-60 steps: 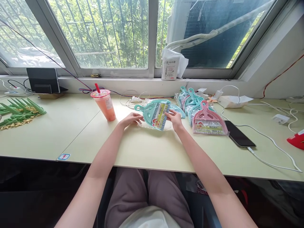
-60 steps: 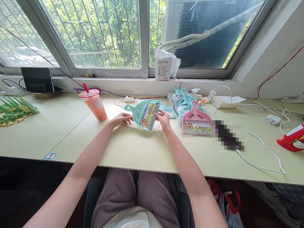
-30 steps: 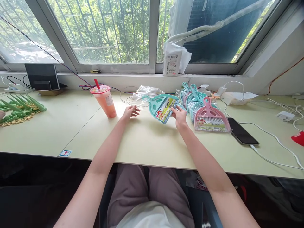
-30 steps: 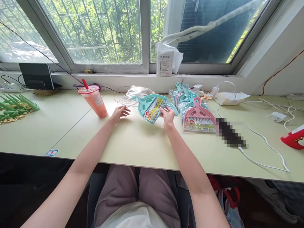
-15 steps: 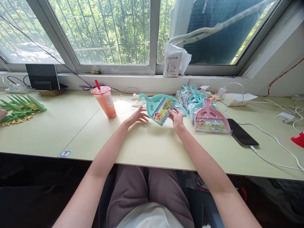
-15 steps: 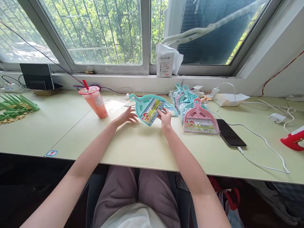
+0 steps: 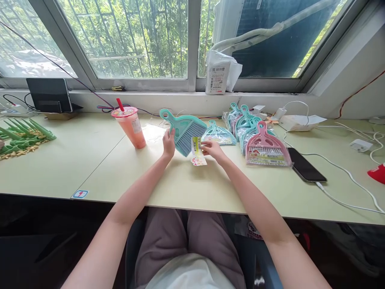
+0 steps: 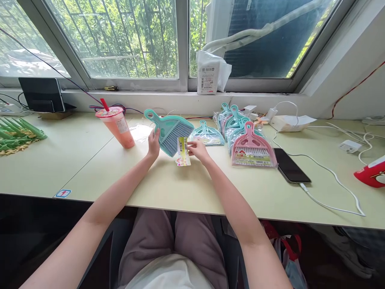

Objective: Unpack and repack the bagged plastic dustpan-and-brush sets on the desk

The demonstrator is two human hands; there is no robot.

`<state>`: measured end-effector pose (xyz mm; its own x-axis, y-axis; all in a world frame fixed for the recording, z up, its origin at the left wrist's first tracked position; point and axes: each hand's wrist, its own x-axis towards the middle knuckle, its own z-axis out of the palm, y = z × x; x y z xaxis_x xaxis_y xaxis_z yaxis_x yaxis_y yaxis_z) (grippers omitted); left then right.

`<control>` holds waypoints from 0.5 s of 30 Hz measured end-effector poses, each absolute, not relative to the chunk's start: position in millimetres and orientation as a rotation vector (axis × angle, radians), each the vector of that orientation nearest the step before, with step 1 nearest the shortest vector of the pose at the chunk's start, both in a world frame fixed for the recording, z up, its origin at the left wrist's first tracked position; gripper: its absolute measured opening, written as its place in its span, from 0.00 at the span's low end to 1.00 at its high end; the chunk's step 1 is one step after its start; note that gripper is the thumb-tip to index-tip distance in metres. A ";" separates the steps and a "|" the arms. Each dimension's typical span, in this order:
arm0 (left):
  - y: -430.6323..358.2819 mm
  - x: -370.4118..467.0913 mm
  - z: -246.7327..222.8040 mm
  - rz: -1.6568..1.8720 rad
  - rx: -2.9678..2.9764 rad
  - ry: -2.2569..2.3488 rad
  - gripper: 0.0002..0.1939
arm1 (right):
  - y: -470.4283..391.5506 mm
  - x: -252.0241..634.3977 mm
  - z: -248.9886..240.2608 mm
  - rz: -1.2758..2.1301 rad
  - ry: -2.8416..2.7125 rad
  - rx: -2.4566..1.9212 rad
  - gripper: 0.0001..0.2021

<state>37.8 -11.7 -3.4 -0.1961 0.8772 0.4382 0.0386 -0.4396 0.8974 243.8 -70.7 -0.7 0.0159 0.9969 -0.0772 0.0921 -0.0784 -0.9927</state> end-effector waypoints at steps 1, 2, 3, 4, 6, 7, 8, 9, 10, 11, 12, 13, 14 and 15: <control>-12.6 36.6 -2.0 1.770 1.447 1.159 0.21 | -72.8 243.3 -0.8 1.182 -1.345 -1.387 0.08; -13.8 35.0 -0.2 1.837 1.456 1.213 0.21 | -75.5 242.4 -0.7 1.113 -1.486 -1.429 0.08; -15.2 33.0 2.1 1.904 1.459 1.263 0.22 | -78.6 241.3 -0.3 0.994 -1.636 -1.471 0.08; -16.8 30.8 4.7 1.968 1.460 1.309 0.23 | -82.0 240.0 0.4 0.827 -1.780 -1.508 0.09; -20.5 26.7 10.1 2.076 1.492 1.387 0.25 | -88.6 236.9 3.3 0.420 -1.974 -1.554 0.11; -22.8 25.2 12.3 2.113 1.536 1.418 0.26 | -91.5 235.4 5.2 0.243 -2.009 -1.562 0.13; -25.3 24.5 13.8 2.137 1.601 1.443 0.26 | -94.0 234.1 7.3 0.113 -2.006 -1.556 0.15; -28.1 24.8 14.5 2.148 1.689 1.457 0.26 | -96.0 233.0 9.3 0.035 -1.979 -1.531 0.18; -31.4 26.3 14.1 2.145 1.802 1.453 0.26 | -97.6 232.0 10.9 -0.002 -1.940 -1.485 0.20; -35.2 29.2 12.9 2.128 1.937 1.427 0.27 | -98.7 231.0 11.9 -0.013 -1.898 -1.421 0.22; -39.6 33.2 10.8 2.095 2.089 1.376 0.27 | -99.6 229.7 12.1 -0.008 -1.860 -1.344 0.25; -44.4 38.3 8.3 2.048 2.251 1.303 0.28 | -100.2 228.2 11.4 0.003 -1.825 -1.266 0.27; -49.6 43.9 5.6 1.991 2.410 1.217 0.28 | -100.5 226.4 9.9 0.016 -1.792 -1.199 0.29; -54.8 49.6 3.2 1.927 2.551 1.127 0.29 | -100.5 224.4 7.7 0.027 -1.754 -1.152 0.30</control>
